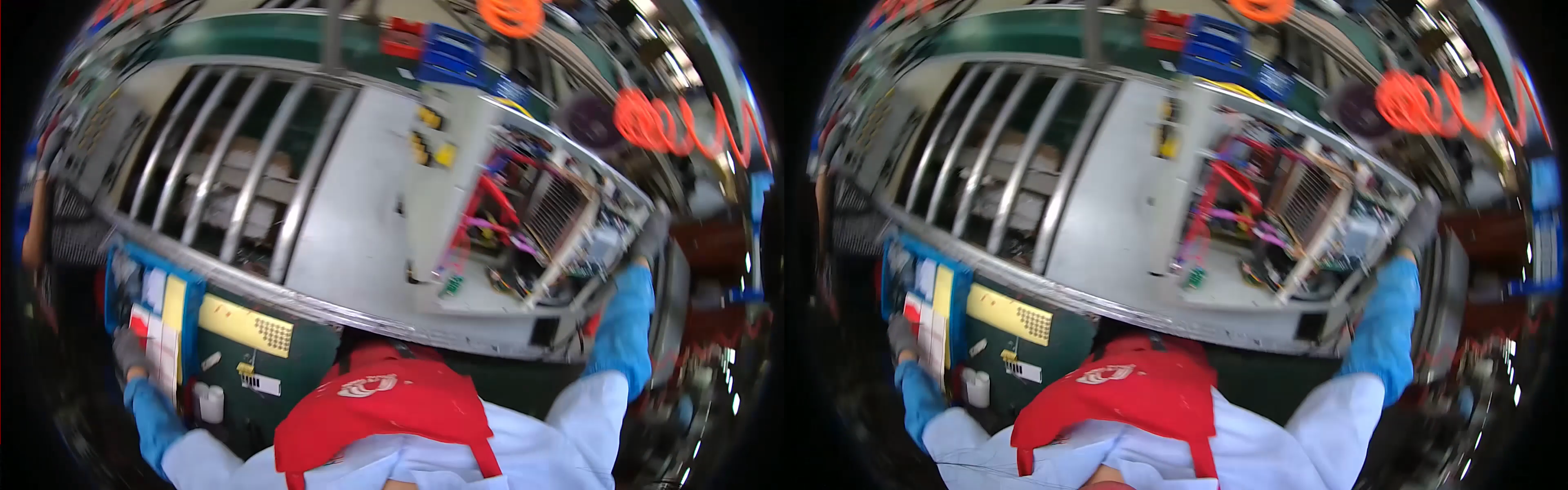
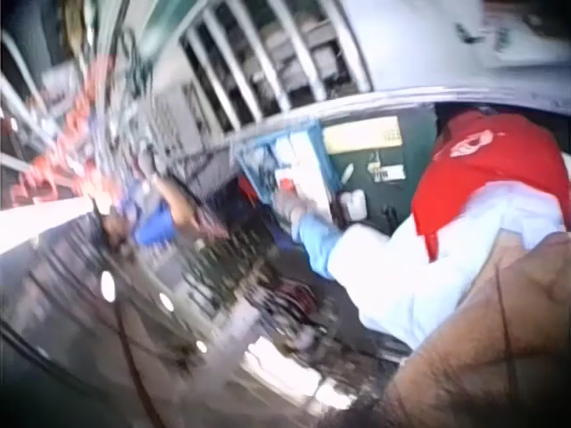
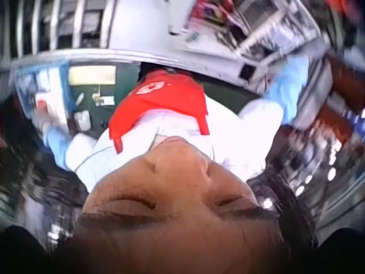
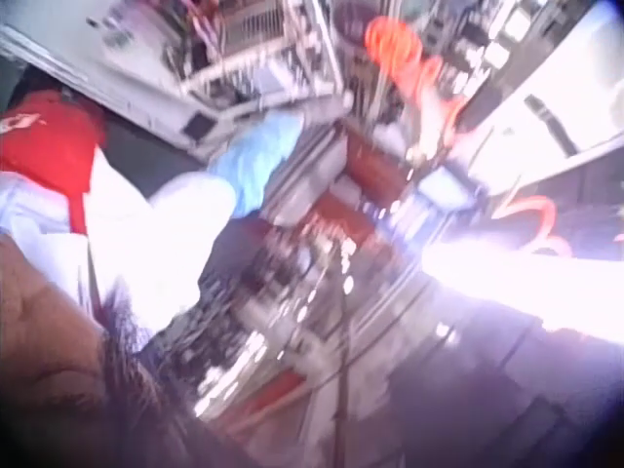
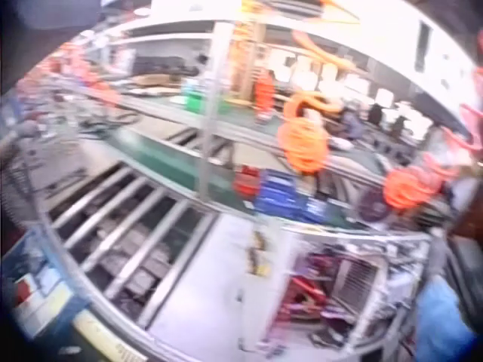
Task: Assembling components and applying sealant to a solar inverter on a production line.
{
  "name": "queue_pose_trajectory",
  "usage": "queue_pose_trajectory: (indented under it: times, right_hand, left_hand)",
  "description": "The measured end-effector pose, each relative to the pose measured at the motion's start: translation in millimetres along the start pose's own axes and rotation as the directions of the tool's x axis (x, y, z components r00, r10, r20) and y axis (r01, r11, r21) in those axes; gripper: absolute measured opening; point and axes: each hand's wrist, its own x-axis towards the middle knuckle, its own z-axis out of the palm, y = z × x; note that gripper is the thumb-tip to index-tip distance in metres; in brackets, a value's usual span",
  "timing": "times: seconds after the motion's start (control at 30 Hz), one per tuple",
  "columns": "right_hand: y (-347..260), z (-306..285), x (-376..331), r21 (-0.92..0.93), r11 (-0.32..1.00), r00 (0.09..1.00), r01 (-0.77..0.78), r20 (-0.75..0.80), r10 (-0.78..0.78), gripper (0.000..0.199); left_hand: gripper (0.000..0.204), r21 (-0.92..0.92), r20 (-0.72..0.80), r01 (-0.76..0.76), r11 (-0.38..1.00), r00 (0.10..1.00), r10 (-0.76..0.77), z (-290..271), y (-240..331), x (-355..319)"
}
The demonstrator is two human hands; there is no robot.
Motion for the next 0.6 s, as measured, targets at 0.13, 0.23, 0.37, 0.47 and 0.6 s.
queue_pose_trajectory:
  times: [0.13, 0.23, 0.37, 0.47, 0.6]
  right_hand:
    - [-137.5, 18.2, -15.9, -0.139, 0.966, 0.975, -0.220, -0.020, 0.219, 0.054]
    - [-131.9, 11.9, -18.3, -0.175, 0.948, 0.964, -0.266, -0.040, 0.263, 0.054]
    - [-142.0, 16.7, -23.2, -0.210, 0.951, 0.974, -0.226, -0.053, 0.220, 0.054]
    - [-135.5, 17.2, -20.8, -0.171, 0.966, 0.981, -0.193, -0.025, 0.191, 0.053]
    - [-122.4, 22.3, -12.5, -0.202, 0.961, 0.982, -0.189, -0.006, 0.191, 0.051]
  left_hand:
    - [0.033, -0.740, -0.358, 0.017, 0.672, 0.836, -0.415, -98.1, -32.4, -50.3]
    - [0.034, -0.852, -0.441, -0.506, -0.133, 0.831, -0.338, -239.7, 15.5, -121.5]
    - [0.035, -0.662, -0.520, -0.330, -0.673, 0.849, 0.095, -333.7, 144.0, -242.7]
    - [0.036, -0.658, -0.511, 0.074, -0.749, 0.687, 0.517, -354.8, 235.0, -302.0]
    - [0.032, -0.760, -0.414, 0.459, -0.461, 0.206, 0.887, -379.6, 311.8, -349.1]
